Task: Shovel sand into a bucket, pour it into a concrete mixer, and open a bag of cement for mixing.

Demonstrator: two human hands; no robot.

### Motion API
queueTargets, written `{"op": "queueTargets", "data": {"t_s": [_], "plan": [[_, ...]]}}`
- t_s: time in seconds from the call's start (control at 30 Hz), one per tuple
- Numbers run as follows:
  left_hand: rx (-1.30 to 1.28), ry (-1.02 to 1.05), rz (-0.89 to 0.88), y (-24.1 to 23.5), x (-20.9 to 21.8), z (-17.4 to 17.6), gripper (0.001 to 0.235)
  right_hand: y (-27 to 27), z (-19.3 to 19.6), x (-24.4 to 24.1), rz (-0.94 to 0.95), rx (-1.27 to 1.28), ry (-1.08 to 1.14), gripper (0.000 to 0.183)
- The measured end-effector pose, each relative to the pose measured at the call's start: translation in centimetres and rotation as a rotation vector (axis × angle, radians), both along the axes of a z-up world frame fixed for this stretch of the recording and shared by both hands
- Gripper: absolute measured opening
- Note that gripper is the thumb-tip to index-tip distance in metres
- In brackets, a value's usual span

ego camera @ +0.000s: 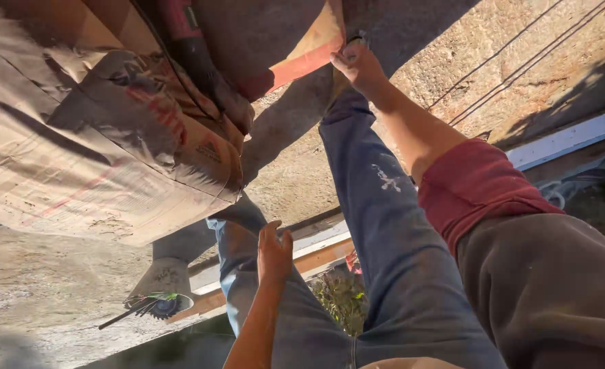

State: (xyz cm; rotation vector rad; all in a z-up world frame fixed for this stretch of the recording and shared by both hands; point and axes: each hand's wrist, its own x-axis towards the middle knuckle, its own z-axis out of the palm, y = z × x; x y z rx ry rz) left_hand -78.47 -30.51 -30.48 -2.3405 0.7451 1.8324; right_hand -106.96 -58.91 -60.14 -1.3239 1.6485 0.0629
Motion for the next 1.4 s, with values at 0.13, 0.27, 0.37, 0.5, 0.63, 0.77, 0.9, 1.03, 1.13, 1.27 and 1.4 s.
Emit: {"op": "queueTargets", "data": {"t_s": [0.13,0.27,0.37,0.5,0.63,0.77,0.9,1.03,1.13,1.27,1.4], "plan": [[-0.153,-0.052,0.289,-7.1,-3.2,-16.4,0.039,1.1,-11.9,-5.5,0.171,-0.075,-0.089,0.048],[-0.364,-0.257,0.605,-15.1,-3.5,-30.2,0.055,2.2,-29.0,-13.2,0.304,-0.056,0.036,0.049],[-0.222,-0.415,0.765,-14.7,-2.7,-38.4,0.059,-3.4,-18.0,-6.4,0.211,-0.34,-0.194,0.05],[-0.116,-0.445,0.734,-17.1,-1.0,-36.2,0.048,-3.6,-23.1,-5.3,0.349,-0.055,0.005,0.051],[-0.251,-0.351,0.721,-18.6,-1.4,-33.1,0.046,-4.9,-17.2,-1.6,-0.356,0.246,-0.443,0.064],[0.065,-0.401,0.629,-14.7,-1.7,-36.7,0.041,-2.8,-16.5,-2.8,-0.656,0.472,-0.485,0.083],[0.264,-0.177,1.359,-10.1,-1.3,-39.6,0.029,-3.5,-17.1,-2.3,-0.775,0.53,-0.373,0.085],[0.027,0.269,1.694,-2.6,-2.1,-46.4,0.019,-2.7,-17.0,-1.9,-0.795,0.581,-0.466,0.084],[-0.083,0.442,1.72,-2.5,-2.0,-45.5,0.02,-3.1,-15.7,-1.1,-0.772,0.578,-0.554,0.084],[-0.181,0.37,1.471,-9.2,-2.2,-36.7,0.062,-5.6,-13.9,-0.3,-0.755,0.535,-0.444,0.079],[-0.165,0.333,1.445,-11.9,-5.1,-32.4,0.067,-7.2,-9.5,-2.3,-0.397,0.486,-0.155,0.075]]}}
